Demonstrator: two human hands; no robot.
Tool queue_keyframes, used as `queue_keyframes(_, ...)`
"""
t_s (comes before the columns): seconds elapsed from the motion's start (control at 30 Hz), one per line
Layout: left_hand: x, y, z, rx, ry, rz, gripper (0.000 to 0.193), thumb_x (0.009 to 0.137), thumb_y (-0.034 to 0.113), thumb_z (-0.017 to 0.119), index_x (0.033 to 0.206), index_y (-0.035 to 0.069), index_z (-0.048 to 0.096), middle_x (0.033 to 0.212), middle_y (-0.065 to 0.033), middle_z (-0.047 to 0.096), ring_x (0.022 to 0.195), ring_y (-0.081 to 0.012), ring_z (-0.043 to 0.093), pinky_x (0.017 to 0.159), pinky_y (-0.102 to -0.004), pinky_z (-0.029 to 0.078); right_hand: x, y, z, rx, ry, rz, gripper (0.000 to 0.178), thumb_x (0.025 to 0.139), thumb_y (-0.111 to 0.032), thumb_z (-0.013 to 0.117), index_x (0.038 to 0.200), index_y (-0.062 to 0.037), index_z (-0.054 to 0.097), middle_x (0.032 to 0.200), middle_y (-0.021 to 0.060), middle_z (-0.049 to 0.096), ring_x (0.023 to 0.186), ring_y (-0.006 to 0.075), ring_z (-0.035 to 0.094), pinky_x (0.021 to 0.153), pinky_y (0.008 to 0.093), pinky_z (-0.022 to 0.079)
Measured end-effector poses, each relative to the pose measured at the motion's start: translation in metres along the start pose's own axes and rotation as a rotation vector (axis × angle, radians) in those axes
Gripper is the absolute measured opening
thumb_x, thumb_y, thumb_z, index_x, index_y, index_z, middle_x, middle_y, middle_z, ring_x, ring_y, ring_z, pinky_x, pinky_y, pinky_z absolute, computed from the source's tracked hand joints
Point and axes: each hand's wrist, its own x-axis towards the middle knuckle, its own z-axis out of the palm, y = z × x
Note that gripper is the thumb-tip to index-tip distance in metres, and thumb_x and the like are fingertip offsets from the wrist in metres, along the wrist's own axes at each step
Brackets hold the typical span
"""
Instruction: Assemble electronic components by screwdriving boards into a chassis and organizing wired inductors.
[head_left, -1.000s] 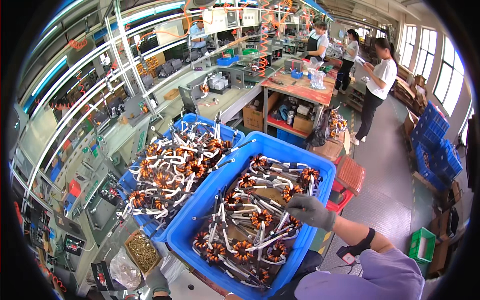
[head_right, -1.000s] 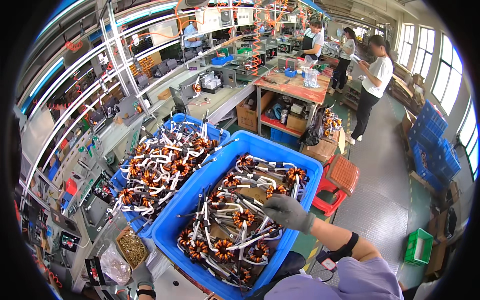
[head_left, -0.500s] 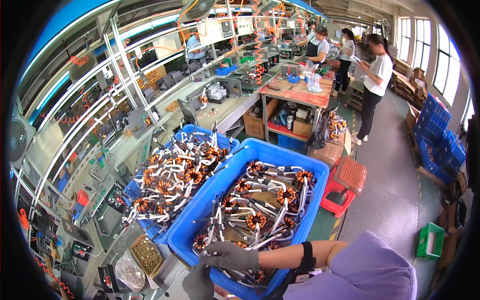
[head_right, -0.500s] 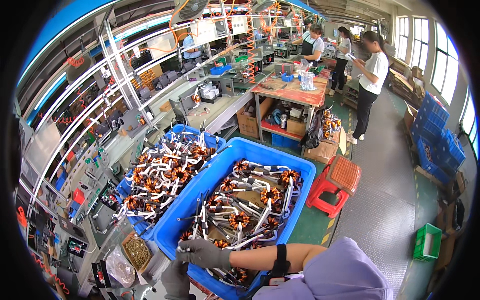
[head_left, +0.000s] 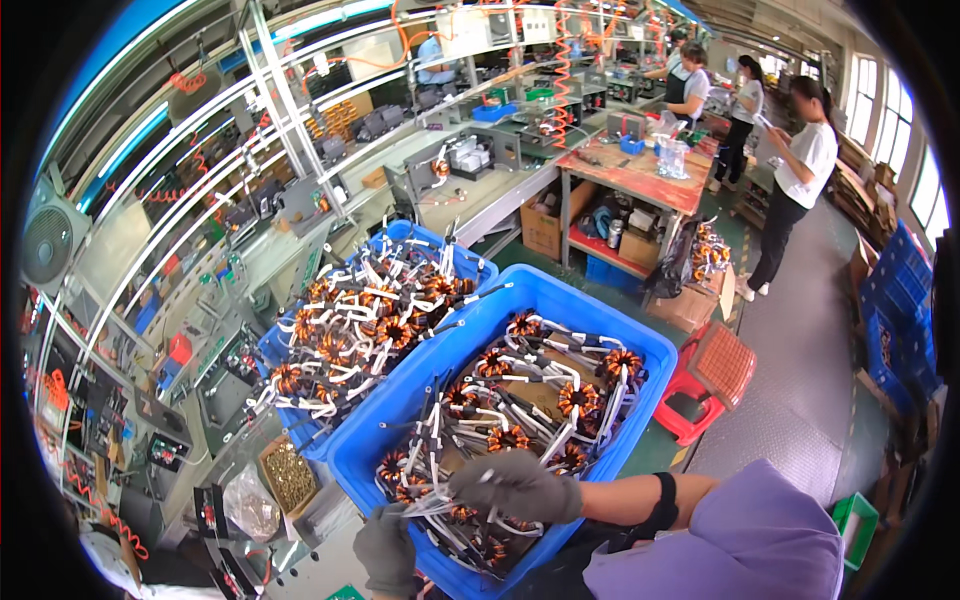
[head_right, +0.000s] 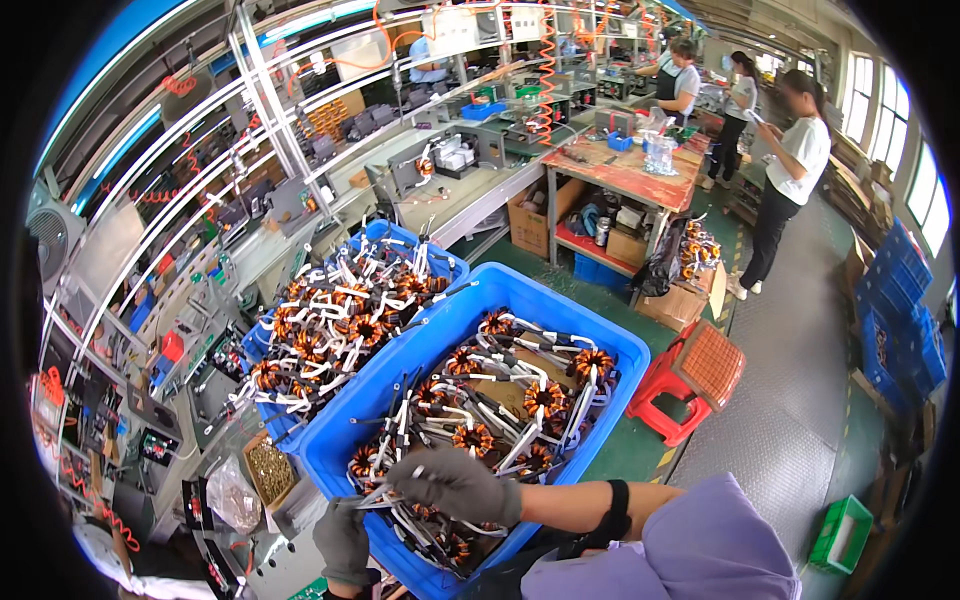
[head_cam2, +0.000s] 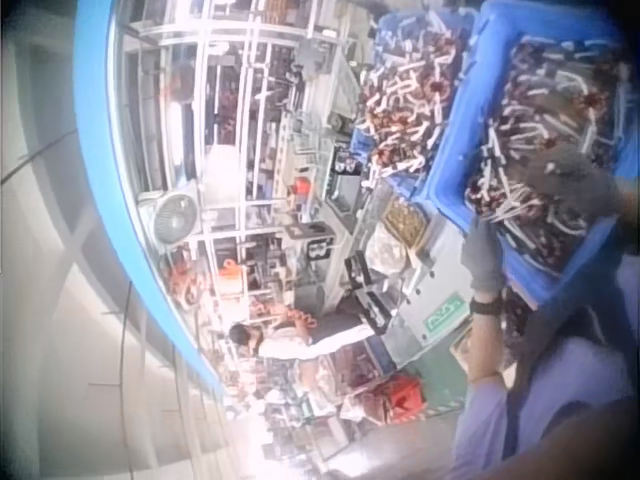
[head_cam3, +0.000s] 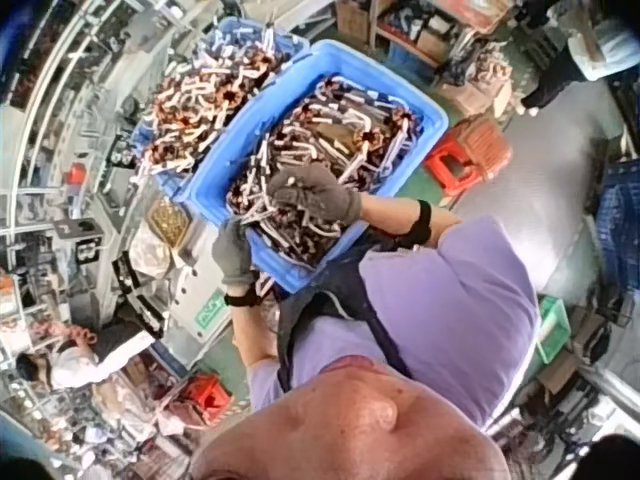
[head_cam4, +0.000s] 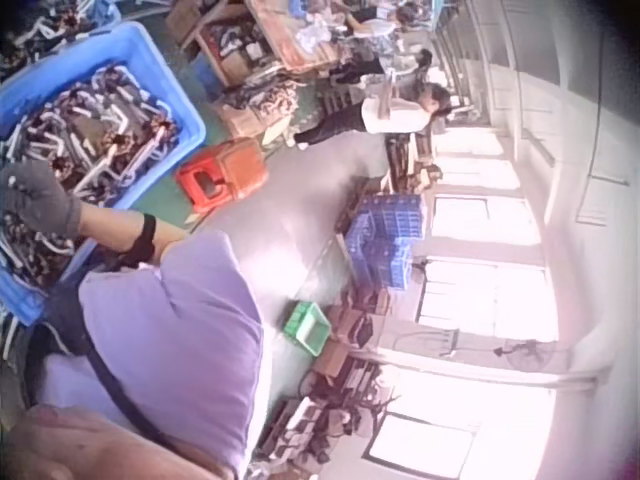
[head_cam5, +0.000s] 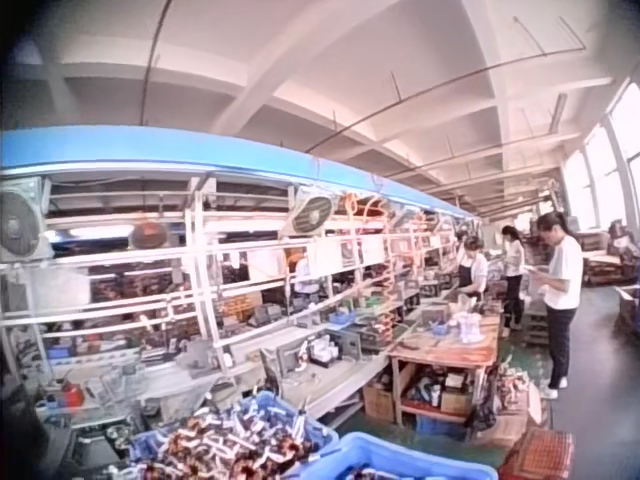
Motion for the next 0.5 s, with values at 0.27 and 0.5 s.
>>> queue_keyframes(0.27, 0.027, 0.075, 0.031, 0.297, -0.272, 0.044, 0.005, 0.078, 0.018, 0.058, 0.079, 0.014, 0.061, 0.071, -0.0087, 0.060, 0.063, -0.0315, 0.060, 0.054, -0.0427, 0.045, 0.010, -0.005, -0.031, -1.218, -0.327, -0.336, 0.011, 0.081, -0.015, 0.055, 0.089, -0.0074, 0.057, 0.105, 0.0122, 0.053, 0.092, 0.0272, 0.059, 0.069, 0.0402, 0.049)
queue_keyframes(0.5, 0.059, 0.125, 0.017, 0.334, -0.183, 0.031, 0.013, 0.074, 0.014, 0.059, 0.086, 0.012, 0.058, 0.076, -0.0096, 0.058, 0.065, -0.0305, 0.062, 0.055, -0.0420, 0.047, -0.001, 0.037, -0.055, -0.860, -0.291, 0.217, 0.014, 0.090, -0.020, 0.051, 0.094, -0.0068, 0.051, 0.076, 0.0149, 0.062, 0.066, 0.0339, 0.061, 0.058, 0.0453, 0.048)
